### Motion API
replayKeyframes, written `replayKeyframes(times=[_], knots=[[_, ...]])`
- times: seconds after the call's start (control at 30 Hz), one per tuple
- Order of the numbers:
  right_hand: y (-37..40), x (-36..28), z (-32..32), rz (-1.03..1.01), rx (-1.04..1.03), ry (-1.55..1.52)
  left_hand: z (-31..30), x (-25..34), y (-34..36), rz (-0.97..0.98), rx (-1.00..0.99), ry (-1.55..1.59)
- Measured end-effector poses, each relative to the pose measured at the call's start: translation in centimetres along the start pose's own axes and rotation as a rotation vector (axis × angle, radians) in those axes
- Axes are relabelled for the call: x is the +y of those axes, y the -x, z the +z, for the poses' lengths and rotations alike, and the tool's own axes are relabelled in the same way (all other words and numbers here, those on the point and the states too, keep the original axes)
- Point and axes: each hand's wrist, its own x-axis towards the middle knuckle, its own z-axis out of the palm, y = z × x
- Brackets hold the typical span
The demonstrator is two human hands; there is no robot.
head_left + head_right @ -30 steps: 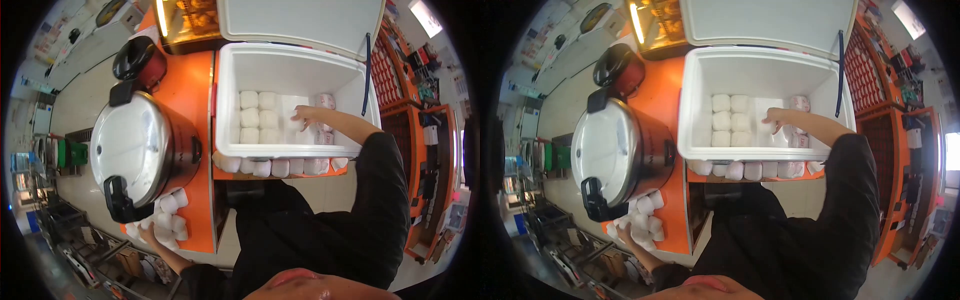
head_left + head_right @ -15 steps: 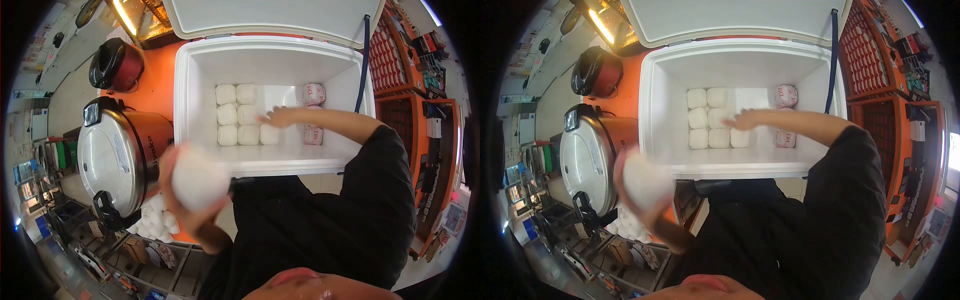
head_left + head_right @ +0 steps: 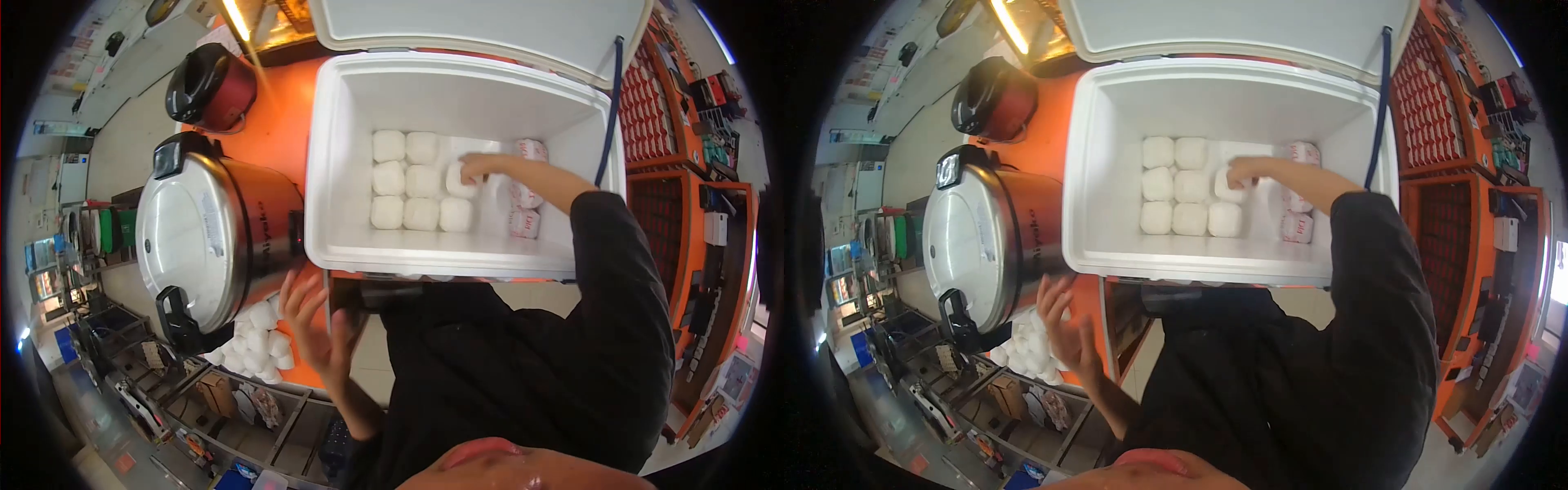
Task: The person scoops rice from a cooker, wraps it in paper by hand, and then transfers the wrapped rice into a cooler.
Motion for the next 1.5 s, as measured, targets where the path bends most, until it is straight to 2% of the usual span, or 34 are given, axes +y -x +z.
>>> replayKeyframes(times=[0.07, 0.13, 0.17, 0.2, 0.23, 0.27, 0.33, 0.37, 0.4, 0.43, 0.5, 0.53, 0.57, 0.63, 0.7, 0.73, 0.77, 0.8, 0.83, 0.87, 0.9, 0.93, 0.97, 1.0, 1.03, 1.1, 1.13, 1.2, 1.27, 1.33, 1.4, 1.43, 1.47, 1.5], knots=[[-0.2, -1.1, 1.4, 0.001, 0.063, 0.031, -3.4, -1.6, 4.5, -0.267, 0.137, -0.080], [-0.9, -2.3, 0.2, -0.023, -0.029, 0.136, -6.2, -3.1, 9.3, -0.632, 0.388, 0.071], [-1.0, -2.4, 0.1, -0.038, -0.108, 0.219, -7.6, -3.9, 12.0, -0.648, 0.397, 0.063], [-1.8, -1.0, 1.0, -0.039, -0.120, 0.231, -8.8, -4.8, 14.7, -0.739, 0.545, 0.081], [-2.8, 0.5, 2.3, -0.108, 0.005, 0.169, -9.6, -6.3, 16.7, -0.822, 0.704, 0.099], [-3.9, 1.9, 2.8, -0.191, 0.128, 0.118, -9.8, -8.1, 18.2, -0.823, 0.741, 0.094], [-4.0, 4.3, 4.5, -0.523, 0.496, 0.705, -10.8, -10.4, 23.2, -0.972, 0.703, -0.009], [0.2, 0.2, 5.7, -0.259, 0.520, 0.582, -11.1, -12.2, 25.4, -1.051, 0.669, -0.051], [-4.3, 5.3, 6.0, -0.373, 0.608, 0.735, -11.2, -14.7, 28.4, -1.011, 0.622, -0.093], [-2.2, 3.3, 7.6, -0.410, 0.663, 0.632, -11.3, -17.0, 30.1, -1.012, 0.591, -0.259], [-5.0, 6.5, 5.8, -0.592, 0.592, 0.711, -12.3, -21.4, 32.0, -0.944, 0.405, -0.747], [-5.9, 6.6, 3.3, -0.477, 0.387, 0.650, -13.4, -22.3, 30.6, -0.915, 0.375, -0.813], [-9.0, 11.2, 0.6, -0.662, 0.413, 0.647, -14.1, -23.2, 29.9, -0.990, 0.382, -0.814], [-0.2, 2.2, -1.8, -0.314, 0.235, 0.509, -14.7, -25.4, 28.8, -1.063, 0.411, -0.793], [8.6, -7.4, -0.8, -0.371, 0.344, 0.497, -15.3, -27.1, 28.2, -1.054, 0.475, -0.735], [14.6, -13.8, 2.5, -0.474, 0.601, 0.462, -15.1, -27.2, 28.0, -1.054, 0.490, -0.722], [19.5, -19.6, 7.3, -0.578, 0.858, 0.418, -15.0, -26.9, 27.6, -1.171, 0.506, -0.695], [21.8, -23.2, 12.3, -0.696, 1.044, 0.352, -15.2, -26.9, 27.0, -1.283, 0.521, -0.665], [22.9, -25.4, 15.1, -0.812, 1.226, 0.281, -15.4, -26.9, 26.5, -1.278, 0.536, -0.651], [19.3, -23.9, 18.0, -1.057, 1.197, 0.015, -15.6, -26.7, 26.1, -1.200, 0.617, -0.768], [18.8, -26.2, 24.0, -1.207, 0.999, 0.108, -16.1, -26.6, 26.0, -1.118, 0.693, -0.887], [20.4, -29.9, 29.4, -0.960, 0.609, 0.166, -17.3, -27.0, 26.2, -1.115, 0.694, -0.876], [23.7, -36.4, 35.7, -0.935, 0.321, 0.199, -19.2, -27.7, 26.5, -1.038, 0.526, -0.974], [15.9, -34.8, 40.1, -1.102, 0.101, 0.227, -20.7, -28.3, 26.8, -0.956, 0.361, -1.068], [9.8, -34.1, 45.2, -1.216, -0.044, 0.265, -21.8, -29.3, 27.4, -0.956, 0.367, -1.069], [5.2, -37.2, 53.6, -1.243, 0.176, 0.610, -24.3, -31.3, 28.4, -0.898, 0.148, -0.850], [3.9, -38.6, 56.6, -1.196, 0.299, 0.758, -25.5, -31.3, 28.4, -0.892, 0.144, -0.867], [0.1, -39.8, 61.6, -1.118, 0.390, 0.861, -27.1, -30.2, 28.0, -0.886, 0.089, -0.624], [-1.0, -41.4, 63.2, -1.015, 0.493, 0.971, -28.0, -29.5, 29.0, -0.861, 0.171, -0.570], [-0.7, -42.5, 63.0, -0.913, 0.362, 0.891, -28.0, -28.0, 31.3, -0.689, 0.660, -0.354], [1.6, -41.9, 62.2, -0.903, 0.320, 0.858, -28.6, -21.7, 30.9, -0.886, 0.928, 0.669], [3.0, -41.7, 60.6, -0.910, 0.283, 0.836, -27.9, -20.5, 32.8, -0.689, 0.938, 0.976], [4.5, -41.2, 57.9, -0.915, -0.120, 0.633, -27.1, -17.8, 33.2, -0.609, 0.905, 1.074], [6.6, -40.5, 54.4, -0.904, -0.490, 0.396, -25.2, -19.6, 38.2, -0.650, 0.810, 1.081]])
